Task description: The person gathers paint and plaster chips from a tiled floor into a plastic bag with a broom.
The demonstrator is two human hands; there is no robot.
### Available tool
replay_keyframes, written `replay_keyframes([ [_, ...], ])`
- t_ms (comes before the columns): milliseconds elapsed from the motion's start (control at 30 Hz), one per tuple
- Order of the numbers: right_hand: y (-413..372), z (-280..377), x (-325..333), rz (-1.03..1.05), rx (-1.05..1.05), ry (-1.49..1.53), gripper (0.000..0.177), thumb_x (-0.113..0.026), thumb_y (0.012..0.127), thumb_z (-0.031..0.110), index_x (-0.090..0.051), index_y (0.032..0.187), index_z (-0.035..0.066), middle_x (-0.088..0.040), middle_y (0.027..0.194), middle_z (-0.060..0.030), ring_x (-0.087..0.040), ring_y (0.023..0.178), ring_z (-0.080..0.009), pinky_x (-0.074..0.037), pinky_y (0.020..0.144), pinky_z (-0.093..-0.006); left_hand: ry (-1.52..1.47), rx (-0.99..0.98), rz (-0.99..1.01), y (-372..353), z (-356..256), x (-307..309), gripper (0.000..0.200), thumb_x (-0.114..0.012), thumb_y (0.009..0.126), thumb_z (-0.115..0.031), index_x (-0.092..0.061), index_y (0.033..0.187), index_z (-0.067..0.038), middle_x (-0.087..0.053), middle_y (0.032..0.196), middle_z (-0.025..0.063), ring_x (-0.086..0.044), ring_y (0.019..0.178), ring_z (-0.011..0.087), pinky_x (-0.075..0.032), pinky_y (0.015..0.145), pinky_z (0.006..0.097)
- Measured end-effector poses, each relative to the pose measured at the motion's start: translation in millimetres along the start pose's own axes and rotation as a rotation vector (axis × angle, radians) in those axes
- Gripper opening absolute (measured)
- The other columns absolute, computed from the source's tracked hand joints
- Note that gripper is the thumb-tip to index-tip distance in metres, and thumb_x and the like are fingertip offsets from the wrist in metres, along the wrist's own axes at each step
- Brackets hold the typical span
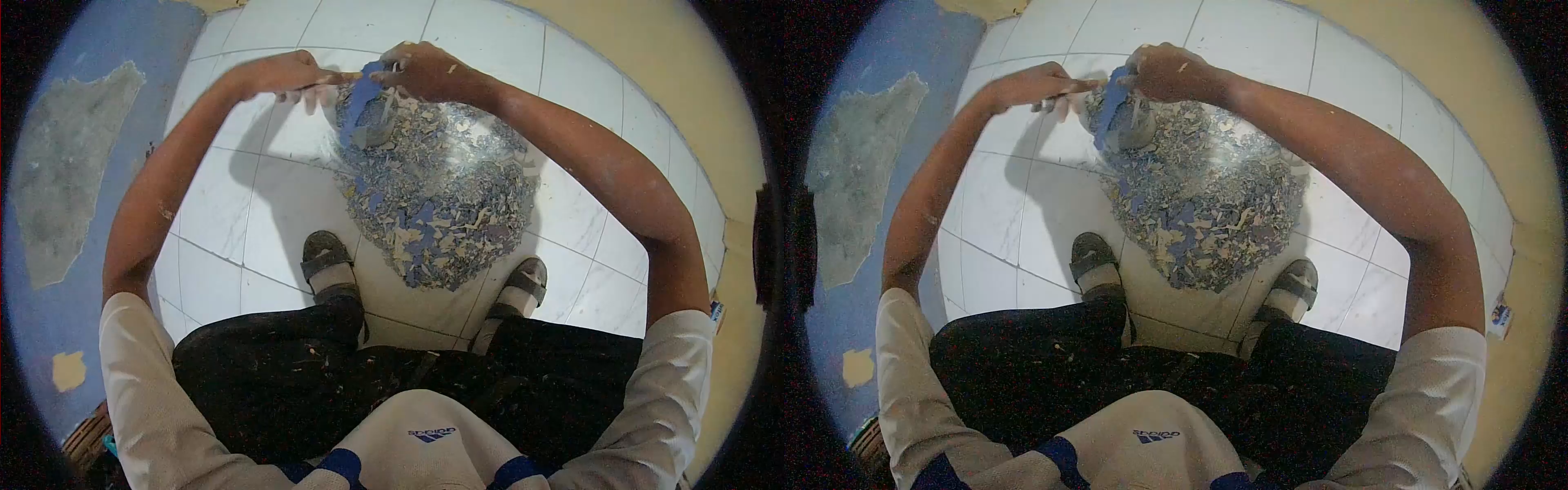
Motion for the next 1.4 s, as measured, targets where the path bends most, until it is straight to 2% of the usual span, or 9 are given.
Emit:
replay_keyframes([
  [67, 0.5, -8.6, -4.3, 0.062, -0.129, 0.062, 0.026, -0.056, 0.095, 0.024, -0.066, 0.117, 0.017, -0.066, 0.108, -0.0100, -0.068, 0.092, -0.0223, -0.059, 0.076, -0.0345, -0.050, 0.062, 0.014, -9.2, -10.6, -14.3, 0.049, -0.056, 0.088, -0.051, -0.073, 0.080, -0.005, -0.060, 0.066, 0.0018, -0.046, 0.055, 0.0112, -0.035, 0.046, 0.0289],
  [233, -5.0, -29.4, 33.9, 0.349, -0.444, 0.482, 0.027, -0.060, 0.092, 0.027, -0.068, 0.113, 0.013, -0.068, 0.106, -0.0094, -0.068, 0.081, -0.0183, -0.057, 0.074, -0.0319, -0.460, 0.011, -0.096, -20.4, 18.6, -36.1, 0.035, -0.051, 0.098, -0.037, -0.069, 0.096, -0.007, -0.064, 0.085, 0.0019, -0.053, 0.077, 0.0116, -0.042, 0.071, 0.0261],
  [367, -7.1, -37.7, 53.5, 0.219, -0.797, 0.895, 0.026, -0.068, 0.086, 0.027, -0.067, 0.092, 0.001, -0.067, 0.076, -0.0097, -0.061, 0.069, -0.0168, -0.050, 0.064, -0.0327, -0.741, -0.040, -0.083, -27.0, 24.9, -33.9, 0.035, -0.050, 0.099, -0.036, -0.066, 0.105, -0.006, -0.066, 0.095, 0.0061, -0.058, 0.087, 0.0162, -0.044, 0.081, 0.0290],
  [500, 6.5, -43.2, 57.7, 0.070, -0.593, 0.803, 0.025, -0.070, 0.085, 0.026, -0.064, 0.079, 0.002, -0.059, 0.064, -0.0044, -0.052, 0.063, -0.0103, -0.043, 0.057, -0.0299, -0.737, -0.054, -0.102, -31.5, 13.7, -31.6, 0.042, -0.049, 0.098, -0.040, -0.066, 0.105, -0.002, -0.067, 0.098, 0.0079, -0.059, 0.093, 0.0194, -0.045, 0.086, 0.0336],
  [700, 15.1, -32.3, 72.2, 0.047, -0.643, 0.896, 0.021, -0.071, 0.083, 0.025, -0.063, 0.080, 0.005, -0.059, 0.069, -0.0015, -0.052, 0.067, -0.0104, -0.043, 0.060, -0.0297, -0.558, -0.070, -0.191, -33.7, 4.0, -21.9, 0.043, -0.053, 0.095, -0.044, -0.070, 0.094, -0.005, -0.070, 0.095, 0.0075, -0.062, 0.089, 0.0195, -0.045, 0.084, 0.0340],
  [900, 13.3, -36.9, 76.2, 0.024, -0.638, 1.005, 0.016, -0.071, 0.084, 0.022, -0.063, 0.083, 0.007, -0.059, 0.073, 0.0008, -0.052, 0.069, -0.0089, -0.043, 0.063, -0.0271, -0.209, 0.093, -0.441, -35.1, -1.0, 0.0, 0.056, -0.063, 0.085, -0.051, -0.061, 0.111, -0.002, -0.065, 0.107, 0.0111, -0.059, 0.105, 0.0218, -0.043, 0.096, 0.0378],
  [1000, 10.3, -37.6, 86.2, 0.080, -0.714, 1.104, 0.015, -0.070, 0.085, 0.021, -0.063, 0.083, 0.008, -0.058, 0.072, 0.0025, -0.051, 0.068, -0.0078, -0.043, 0.062, -0.0263, -0.273, -0.215, -0.517, -35.2, -29.7, 10.8, 0.053, -0.066, 0.085, -0.045, -0.058, 0.117, -0.003, -0.064, 0.108, 0.0116, -0.060, 0.107, 0.0208, -0.041, 0.101, 0.0376],
  [1133, 7.1, -45.9, 92.7, 0.024, -0.677, 1.172, 0.015, -0.070, 0.086, 0.021, -0.062, 0.082, 0.009, -0.056, 0.070, 0.0038, -0.051, 0.067, -0.0065, -0.042, 0.060, -0.0250, -0.393, -0.389, -0.224, -29.9, -60.3, 5.0, 0.047, -0.067, 0.086, -0.039, -0.058, 0.116, -0.003, -0.065, 0.104, 0.0097, -0.061, 0.102, 0.0181, -0.043, 0.098, 0.0354],
  [1400, 0.4, -52.9, 96.9, -0.135, -0.542, 1.096, 0.018, -0.071, 0.086, 0.021, -0.061, 0.084, 0.006, -0.056, 0.071, 0.0026, -0.051, 0.068, -0.0073, -0.043, 0.061, -0.0264, -0.438, -0.345, -0.262, -14.5, -65.4, 8.8, 0.035, -0.068, 0.087, -0.036, -0.064, 0.106, -0.006, -0.068, 0.089, 0.0042, -0.063, 0.082, 0.0131, -0.051, 0.082, 0.0312],
])
Point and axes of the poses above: each hand's wrist, its own y-axis towards the middle knuckle, its own x-axis out of the back of the hand, z = x × y, the point moved 6 cm from there along y, towards the middle knuckle
